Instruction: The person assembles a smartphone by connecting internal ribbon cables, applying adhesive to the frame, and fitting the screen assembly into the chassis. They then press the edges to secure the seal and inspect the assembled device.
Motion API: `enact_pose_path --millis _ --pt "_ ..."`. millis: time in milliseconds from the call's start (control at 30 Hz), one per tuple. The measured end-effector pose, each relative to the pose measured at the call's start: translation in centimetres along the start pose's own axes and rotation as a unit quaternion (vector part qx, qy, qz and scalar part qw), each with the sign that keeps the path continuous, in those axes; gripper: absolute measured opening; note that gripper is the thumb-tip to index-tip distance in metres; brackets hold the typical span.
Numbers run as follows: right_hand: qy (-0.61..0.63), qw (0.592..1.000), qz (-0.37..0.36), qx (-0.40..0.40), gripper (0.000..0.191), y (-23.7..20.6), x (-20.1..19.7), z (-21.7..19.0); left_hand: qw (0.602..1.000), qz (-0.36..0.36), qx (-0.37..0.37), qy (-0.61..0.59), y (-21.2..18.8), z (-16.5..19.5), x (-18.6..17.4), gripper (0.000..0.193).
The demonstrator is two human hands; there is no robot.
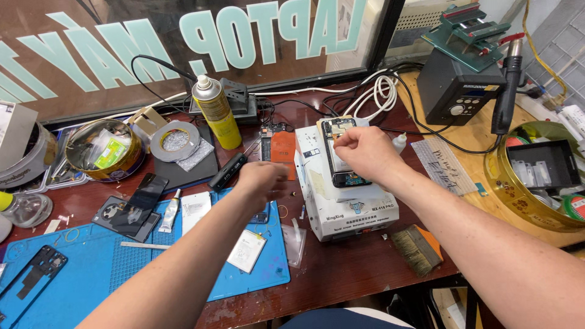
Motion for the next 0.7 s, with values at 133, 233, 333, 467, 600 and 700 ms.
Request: enact_pose_path --millis 133,233,333,467,600,700 --pt "0.058 0.998 0.017 0.008 0.019 -0.3 0.3 -0.6 0.995 0.079 -0.04 -0.04 2.4 -2.0 -6.9 0.015" --pt "0.029 0.998 -0.017 0.05 0.021 -0.7 0.6 0.0 0.993 0.083 -0.081 -0.035 2.8 -3.8 -7.3 0.016" --pt "-0.016 0.997 -0.051 0.064 0.022 -1.1 0.8 0.5 0.993 0.051 -0.101 -0.035 2.0 -3.9 -5.5 0.018" --pt "-0.022 0.996 -0.06 0.06 0.021 -1.3 1.2 1.0 0.996 -0.064 -0.056 -0.027 -0.6 -2.3 0.7 0.013" --pt "-0.019 0.996 -0.053 0.064 0.022 -1.3 1.0 1.5 0.987 -0.145 -0.067 -0.019 -3.5 -1.2 6.6 0.016" --pt "-0.017 0.996 -0.07 0.06 0.025 -1.3 1.0 1.5 0.986 -0.151 -0.068 -0.014 -4.5 -0.5 8.5 0.017"
Point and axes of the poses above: each hand's wrist, its own y-axis towards the middle knuckle, its own x-axis out of the palm, z = x × y, the point moved 6 cm from there along y, towards the middle knuckle, and after that the axes turned 1 degree about y, right-handed, at the moved point
